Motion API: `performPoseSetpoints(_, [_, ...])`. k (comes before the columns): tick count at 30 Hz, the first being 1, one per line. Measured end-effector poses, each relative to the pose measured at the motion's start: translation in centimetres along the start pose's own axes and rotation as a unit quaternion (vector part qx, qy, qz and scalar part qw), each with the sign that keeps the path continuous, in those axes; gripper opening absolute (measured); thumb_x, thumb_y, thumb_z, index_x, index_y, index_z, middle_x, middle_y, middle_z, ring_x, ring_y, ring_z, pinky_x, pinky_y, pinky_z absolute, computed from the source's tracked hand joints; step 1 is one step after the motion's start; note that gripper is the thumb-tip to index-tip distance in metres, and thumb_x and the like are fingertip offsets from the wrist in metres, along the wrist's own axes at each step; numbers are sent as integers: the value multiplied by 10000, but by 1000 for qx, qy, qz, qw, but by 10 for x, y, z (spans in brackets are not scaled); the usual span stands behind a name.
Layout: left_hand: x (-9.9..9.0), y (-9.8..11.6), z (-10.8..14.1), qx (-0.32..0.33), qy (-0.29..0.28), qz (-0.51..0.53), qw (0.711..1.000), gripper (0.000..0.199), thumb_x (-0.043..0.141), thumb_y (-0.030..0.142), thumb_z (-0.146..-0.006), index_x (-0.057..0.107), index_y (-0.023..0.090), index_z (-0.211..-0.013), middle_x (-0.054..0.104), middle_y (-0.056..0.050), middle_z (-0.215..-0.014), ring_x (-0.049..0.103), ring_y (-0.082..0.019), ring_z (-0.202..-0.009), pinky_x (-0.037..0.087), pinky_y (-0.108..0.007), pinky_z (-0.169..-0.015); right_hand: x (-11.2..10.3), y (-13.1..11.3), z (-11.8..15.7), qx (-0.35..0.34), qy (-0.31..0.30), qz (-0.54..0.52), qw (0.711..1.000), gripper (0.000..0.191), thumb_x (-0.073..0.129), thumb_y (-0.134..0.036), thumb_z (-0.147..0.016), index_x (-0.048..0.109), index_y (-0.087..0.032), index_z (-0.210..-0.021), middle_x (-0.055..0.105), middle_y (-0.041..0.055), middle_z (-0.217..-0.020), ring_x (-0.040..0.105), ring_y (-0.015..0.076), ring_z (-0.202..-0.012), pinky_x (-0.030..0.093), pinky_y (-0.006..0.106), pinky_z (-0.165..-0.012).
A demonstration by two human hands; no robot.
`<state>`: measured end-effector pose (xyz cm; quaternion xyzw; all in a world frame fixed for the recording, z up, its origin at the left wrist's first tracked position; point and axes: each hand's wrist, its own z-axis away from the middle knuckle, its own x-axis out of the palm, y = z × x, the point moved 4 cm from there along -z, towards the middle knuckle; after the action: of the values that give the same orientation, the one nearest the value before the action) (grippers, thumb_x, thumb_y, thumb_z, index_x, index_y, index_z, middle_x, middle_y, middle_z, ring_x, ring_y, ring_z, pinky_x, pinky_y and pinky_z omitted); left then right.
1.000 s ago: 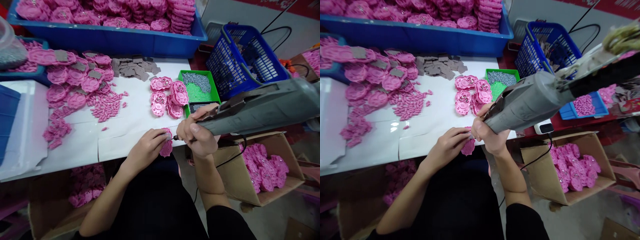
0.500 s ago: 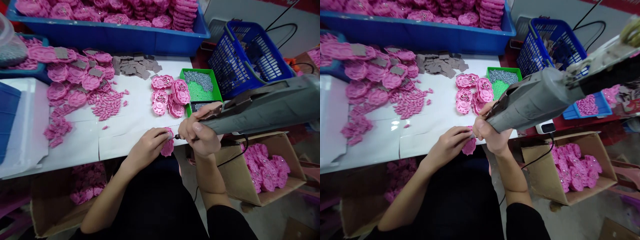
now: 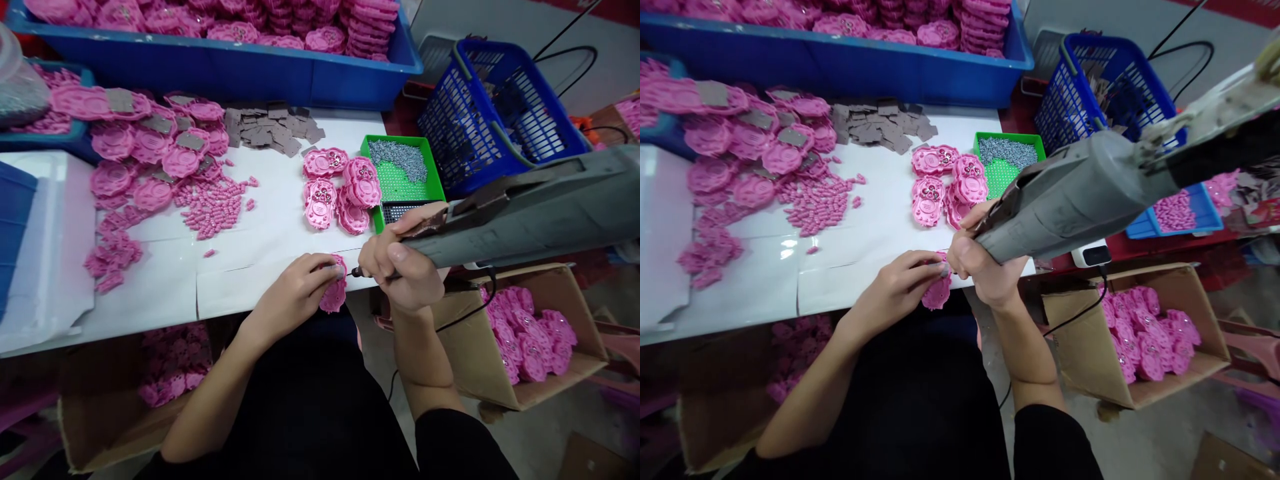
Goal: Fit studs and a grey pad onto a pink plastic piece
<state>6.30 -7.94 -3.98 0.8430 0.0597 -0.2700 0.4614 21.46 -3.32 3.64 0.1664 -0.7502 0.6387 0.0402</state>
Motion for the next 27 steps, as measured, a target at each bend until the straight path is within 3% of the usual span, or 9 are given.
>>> performPoseSetpoints(13, [1,1,-1,-3,7,-10,1000,191,579,160,-1067,711,215,-1193,732,-110,-1217,721,-230,-1114,635,-426,-941,5,-2,-1,-5,-16,-10,1000,371,800,-412,-847,457,-284,-908,414,-126,-492,333,89,-348,323,295,-406])
performPoseSetpoints(20, [1,1,-2,-5,5,-20,1000,187,567,177,-1075,709,218,-1190,729,-110,-1216,718,-229,-1102,629,-424,-934,0,1,1,18,3,25,1000,434,795,-529,-839,433,-295,-891,362,-116,-476,323,112,-338,326,332,-413])
performPoseSetpoints(27, [4,1,-4,-21,2,-21,1000,153,586,172,-1061,709,211,-1144,725,-111,-1219,711,-234,-1077,614,-438,-920,2,-1,1,9,0,16,1000,419,792,-503,-858,431,-290,-884,375,-113,-485,324,105,-342,331,327,-413])
